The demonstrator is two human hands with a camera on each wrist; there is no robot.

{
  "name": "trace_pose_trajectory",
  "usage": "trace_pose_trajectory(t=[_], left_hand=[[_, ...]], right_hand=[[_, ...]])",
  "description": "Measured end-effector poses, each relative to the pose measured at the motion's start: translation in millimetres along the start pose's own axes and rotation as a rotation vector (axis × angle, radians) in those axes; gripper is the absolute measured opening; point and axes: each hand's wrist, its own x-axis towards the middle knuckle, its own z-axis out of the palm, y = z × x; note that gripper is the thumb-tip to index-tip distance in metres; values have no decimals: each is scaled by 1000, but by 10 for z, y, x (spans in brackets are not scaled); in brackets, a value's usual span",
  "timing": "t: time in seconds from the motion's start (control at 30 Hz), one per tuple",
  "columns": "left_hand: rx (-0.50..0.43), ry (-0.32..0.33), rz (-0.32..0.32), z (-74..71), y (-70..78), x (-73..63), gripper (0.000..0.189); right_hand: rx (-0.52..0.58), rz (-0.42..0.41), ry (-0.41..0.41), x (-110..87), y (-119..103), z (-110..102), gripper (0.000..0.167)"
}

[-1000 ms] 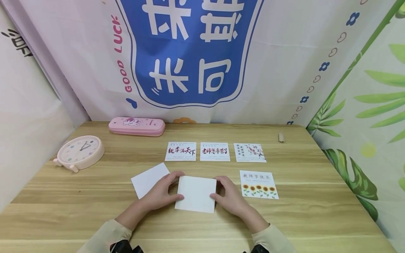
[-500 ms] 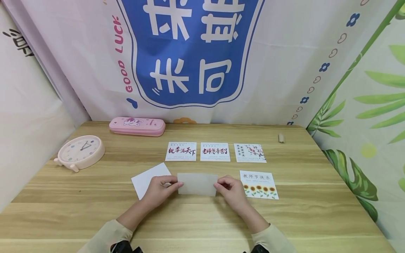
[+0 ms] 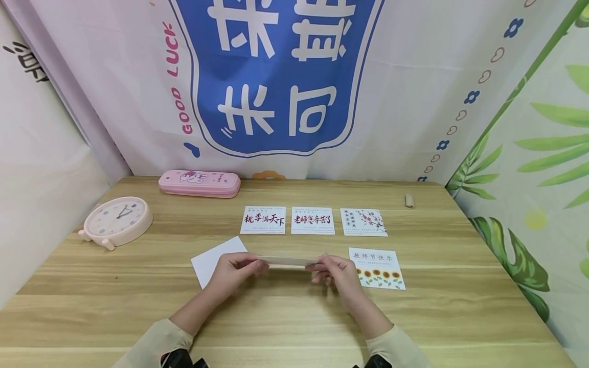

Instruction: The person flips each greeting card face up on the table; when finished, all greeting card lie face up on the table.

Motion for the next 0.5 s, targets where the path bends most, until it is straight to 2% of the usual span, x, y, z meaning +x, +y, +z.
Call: trace_pose_trajectory(t=[0.07,0.13,0.17,0.23,0.37,0.5], left_hand=[[-38,3,-30,-4,55,2,16],[-65,15,-86,2,146,1,17],[-74,28,-137,9,202,-1,19],[-55,59,-173,24,258,-2,23],[-23,104,-184,39,165,13,36],[5,143,-181,55,84,13,40]], right_hand=[[36,41,20,3,-9,3,24],[40,83,55,5,-15,12,19],[30,102,69,6,-17,18,21],[5,143,104,8,-18,36,34],[-33,151,103,7,-23,53,50],[-27,143,113,4,-28,70,54]])
